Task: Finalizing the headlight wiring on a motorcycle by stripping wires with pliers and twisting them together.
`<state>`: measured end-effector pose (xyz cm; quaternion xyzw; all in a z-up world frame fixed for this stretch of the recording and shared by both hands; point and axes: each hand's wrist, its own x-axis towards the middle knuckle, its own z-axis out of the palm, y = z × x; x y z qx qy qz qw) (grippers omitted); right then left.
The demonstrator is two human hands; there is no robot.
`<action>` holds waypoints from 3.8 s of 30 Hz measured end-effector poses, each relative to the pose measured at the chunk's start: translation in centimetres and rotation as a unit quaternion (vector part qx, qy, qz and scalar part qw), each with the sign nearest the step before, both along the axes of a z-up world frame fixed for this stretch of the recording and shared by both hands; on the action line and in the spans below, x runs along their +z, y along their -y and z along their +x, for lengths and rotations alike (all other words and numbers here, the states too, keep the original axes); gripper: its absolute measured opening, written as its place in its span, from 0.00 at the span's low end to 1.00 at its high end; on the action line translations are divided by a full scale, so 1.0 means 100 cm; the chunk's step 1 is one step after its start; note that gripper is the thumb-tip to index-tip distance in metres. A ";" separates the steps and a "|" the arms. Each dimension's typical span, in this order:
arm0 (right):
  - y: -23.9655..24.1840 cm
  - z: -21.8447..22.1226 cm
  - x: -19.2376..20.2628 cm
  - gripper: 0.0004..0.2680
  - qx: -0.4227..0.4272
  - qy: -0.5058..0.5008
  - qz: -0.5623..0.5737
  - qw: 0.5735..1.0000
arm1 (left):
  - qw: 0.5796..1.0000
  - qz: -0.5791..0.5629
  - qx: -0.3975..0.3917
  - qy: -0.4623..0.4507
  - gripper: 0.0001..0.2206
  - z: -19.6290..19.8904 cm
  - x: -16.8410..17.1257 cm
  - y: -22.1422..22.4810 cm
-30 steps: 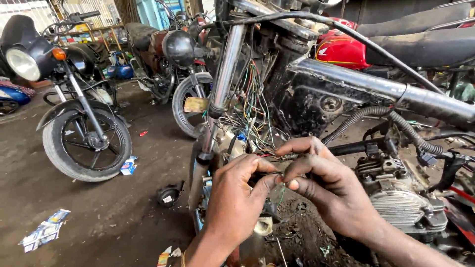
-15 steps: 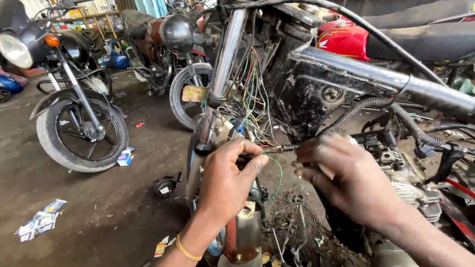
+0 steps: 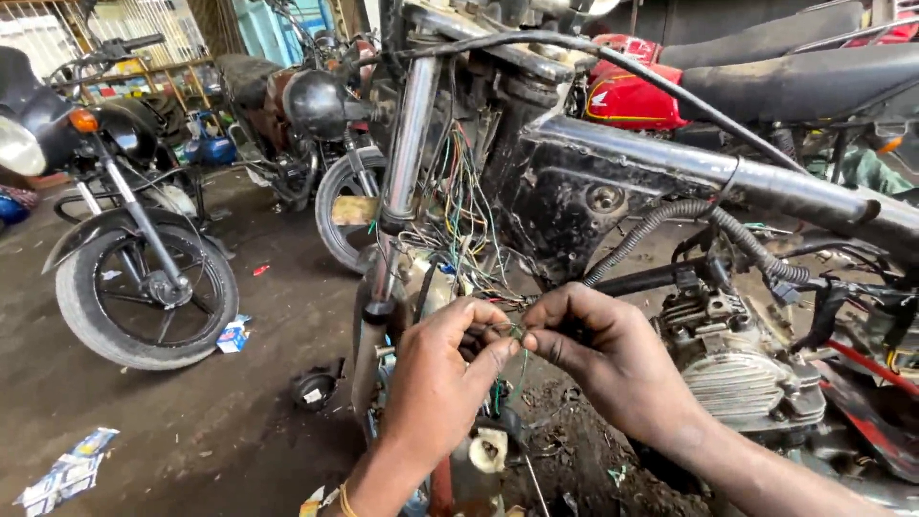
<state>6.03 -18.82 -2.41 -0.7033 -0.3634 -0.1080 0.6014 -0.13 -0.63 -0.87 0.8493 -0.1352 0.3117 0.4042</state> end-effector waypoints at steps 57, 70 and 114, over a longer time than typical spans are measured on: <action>-0.005 0.021 -0.025 0.07 0.111 -0.304 0.144 0.935 | 0.975 0.105 -0.121 0.154 0.06 -0.007 -0.022 -0.011; -0.004 0.003 -0.016 0.05 -0.105 0.325 -0.095 0.935 | 0.976 -0.119 -0.177 -0.041 0.03 -0.003 -0.016 -0.009; -0.005 0.007 -0.018 0.07 0.146 -0.197 0.051 0.968 | 0.977 0.050 -0.104 0.179 0.03 -0.007 -0.016 -0.006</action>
